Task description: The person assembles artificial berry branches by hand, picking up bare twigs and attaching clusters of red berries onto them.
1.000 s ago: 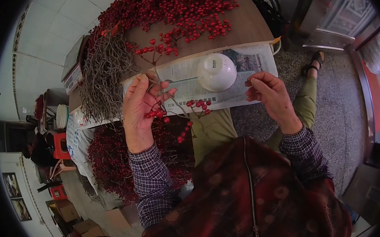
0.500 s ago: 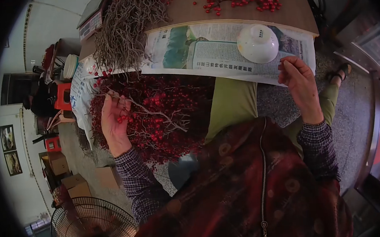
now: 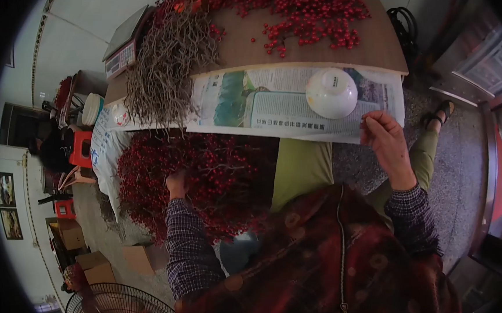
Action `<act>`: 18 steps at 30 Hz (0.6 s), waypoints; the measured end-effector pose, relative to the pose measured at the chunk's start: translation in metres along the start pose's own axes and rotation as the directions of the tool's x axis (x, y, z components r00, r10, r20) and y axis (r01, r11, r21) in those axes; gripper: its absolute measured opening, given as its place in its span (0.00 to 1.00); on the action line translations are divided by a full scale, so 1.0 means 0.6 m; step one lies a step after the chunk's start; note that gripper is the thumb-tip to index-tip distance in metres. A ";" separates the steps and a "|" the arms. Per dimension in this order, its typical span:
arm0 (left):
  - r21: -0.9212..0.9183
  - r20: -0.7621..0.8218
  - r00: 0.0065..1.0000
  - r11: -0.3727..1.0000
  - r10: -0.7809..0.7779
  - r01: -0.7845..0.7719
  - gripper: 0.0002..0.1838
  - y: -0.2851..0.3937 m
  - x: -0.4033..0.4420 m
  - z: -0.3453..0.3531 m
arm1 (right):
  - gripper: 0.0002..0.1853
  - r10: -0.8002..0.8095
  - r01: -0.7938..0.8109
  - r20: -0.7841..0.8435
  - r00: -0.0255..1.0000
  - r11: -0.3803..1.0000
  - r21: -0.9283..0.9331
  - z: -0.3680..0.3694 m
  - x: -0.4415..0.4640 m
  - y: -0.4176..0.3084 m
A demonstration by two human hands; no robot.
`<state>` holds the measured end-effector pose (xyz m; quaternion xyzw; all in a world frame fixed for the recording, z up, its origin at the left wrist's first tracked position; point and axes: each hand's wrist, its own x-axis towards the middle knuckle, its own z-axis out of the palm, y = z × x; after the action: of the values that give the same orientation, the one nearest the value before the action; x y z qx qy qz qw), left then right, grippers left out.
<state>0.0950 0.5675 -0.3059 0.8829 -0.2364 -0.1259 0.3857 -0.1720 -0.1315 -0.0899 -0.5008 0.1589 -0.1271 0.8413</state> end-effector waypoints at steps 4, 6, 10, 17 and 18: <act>0.638 -0.269 0.916 0.657 -0.297 0.400 0.13 0.098 -0.001 0.017 | 0.08 -0.008 0.008 -0.020 1.000 1.000 -0.006 0.008 0.000 -0.024; 0.704 -0.249 0.900 0.572 -0.357 0.422 0.13 0.165 -0.001 -0.002 | 0.08 -0.038 0.037 -0.045 0.998 0.999 -0.035 0.007 0.009 -0.037; 0.720 -0.396 0.804 0.394 -0.443 0.572 0.19 0.316 0.034 -0.006 | 0.09 -0.151 0.142 -0.080 0.985 0.983 -0.115 0.000 0.034 -0.045; 0.677 0.049 0.984 0.731 -0.169 0.091 0.17 0.650 0.173 0.039 | 0.08 -0.206 0.198 -0.100 0.973 0.977 -0.081 -0.026 0.053 -0.023; 0.416 -0.002 0.973 0.885 -0.229 0.209 0.17 0.695 0.202 0.052 | 0.08 -0.207 0.200 -0.087 0.975 0.976 -0.079 -0.024 0.055 -0.024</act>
<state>0.0526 0.2396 -0.0226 0.9622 -0.1658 -0.1365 0.1677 -0.1481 -0.1622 -0.0886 -0.5372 0.1505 -0.2306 0.7973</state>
